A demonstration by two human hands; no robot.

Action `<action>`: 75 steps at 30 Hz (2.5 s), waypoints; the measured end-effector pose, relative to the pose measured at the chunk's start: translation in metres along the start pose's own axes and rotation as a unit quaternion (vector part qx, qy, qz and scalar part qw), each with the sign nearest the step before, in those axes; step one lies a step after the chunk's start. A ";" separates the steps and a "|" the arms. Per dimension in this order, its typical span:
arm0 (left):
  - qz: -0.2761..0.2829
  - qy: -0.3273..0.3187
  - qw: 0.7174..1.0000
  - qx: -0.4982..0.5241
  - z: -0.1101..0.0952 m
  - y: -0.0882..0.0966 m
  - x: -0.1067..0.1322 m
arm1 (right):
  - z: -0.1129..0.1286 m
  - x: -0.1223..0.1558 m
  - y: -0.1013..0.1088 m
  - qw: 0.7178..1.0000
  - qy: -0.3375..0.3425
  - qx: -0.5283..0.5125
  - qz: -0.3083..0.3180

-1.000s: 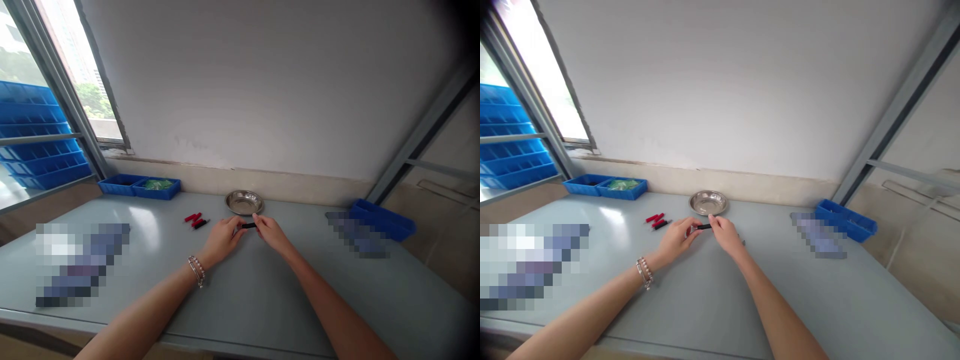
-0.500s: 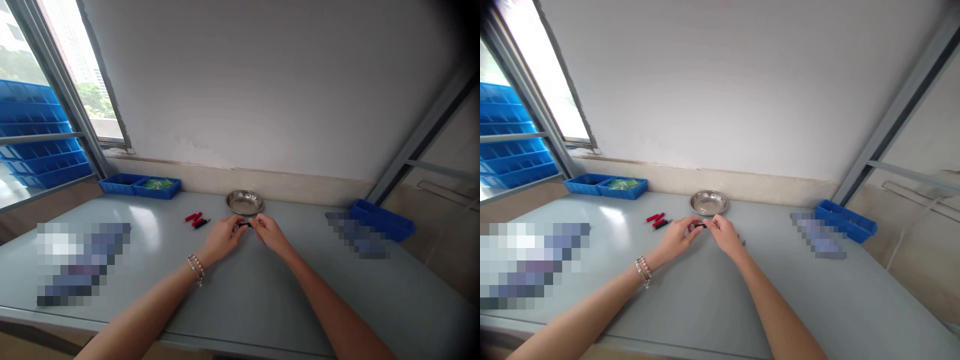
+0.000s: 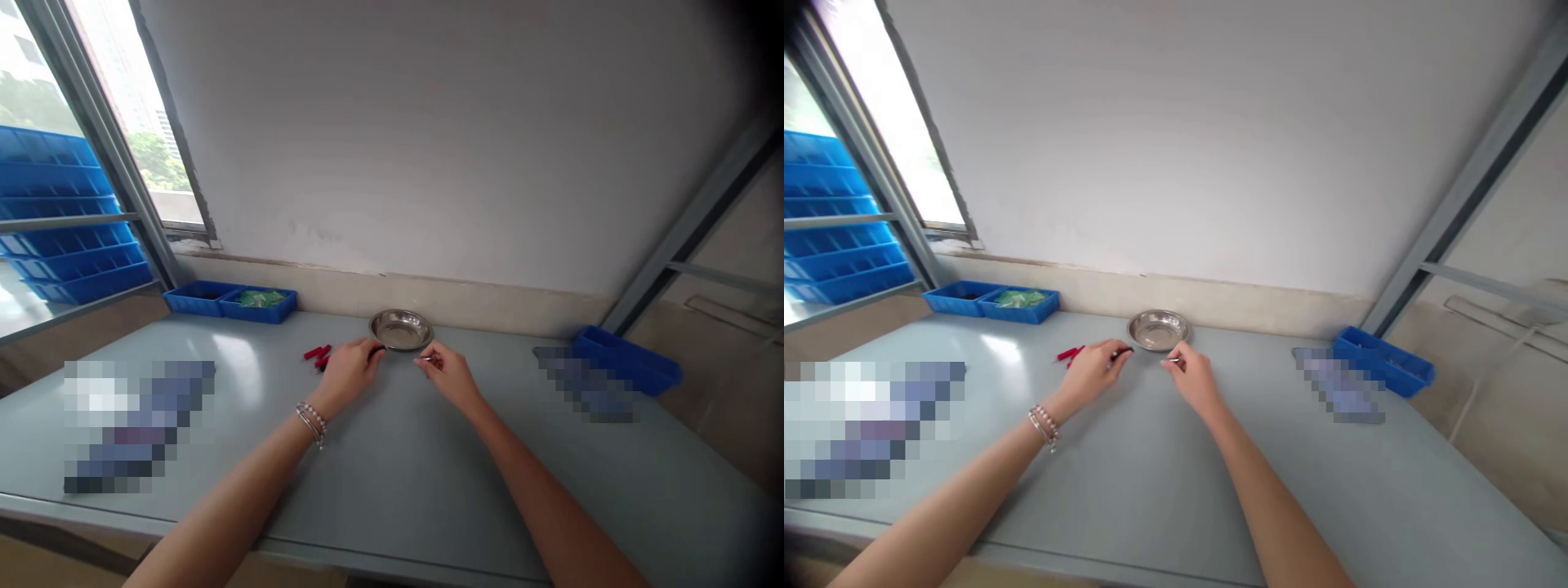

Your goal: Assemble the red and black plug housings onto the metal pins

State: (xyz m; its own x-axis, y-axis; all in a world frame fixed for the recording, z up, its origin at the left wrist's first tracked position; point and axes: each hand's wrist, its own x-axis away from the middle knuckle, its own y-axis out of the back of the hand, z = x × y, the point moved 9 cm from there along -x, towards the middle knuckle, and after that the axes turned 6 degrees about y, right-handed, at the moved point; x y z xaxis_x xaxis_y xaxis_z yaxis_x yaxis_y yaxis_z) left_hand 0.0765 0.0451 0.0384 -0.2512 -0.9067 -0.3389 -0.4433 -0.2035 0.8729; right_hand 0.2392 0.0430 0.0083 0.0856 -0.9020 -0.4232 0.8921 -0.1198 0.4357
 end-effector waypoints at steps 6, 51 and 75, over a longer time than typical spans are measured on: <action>-0.043 0.186 0.974 -0.119 0.085 0.027 -0.018 | -0.017 -0.002 0.018 0.997 -0.043 0.037 -0.054; 0.036 0.286 0.950 -0.125 0.145 -0.001 -0.012 | -0.047 0.009 0.009 0.883 -0.117 0.445 0.096; 0.059 0.264 0.958 -0.099 0.147 -0.004 -0.017 | -0.045 0.009 0.011 0.881 -0.124 0.447 0.097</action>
State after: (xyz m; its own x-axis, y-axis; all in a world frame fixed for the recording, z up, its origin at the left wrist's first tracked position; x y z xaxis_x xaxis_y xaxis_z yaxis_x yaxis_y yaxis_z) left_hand -0.0442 0.1160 -0.0113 0.2037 -0.9775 -0.0554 -0.2532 -0.1073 0.9614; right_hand 0.2698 0.0522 -0.0269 -0.0010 -0.9910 -0.1335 0.1570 -0.1320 0.9787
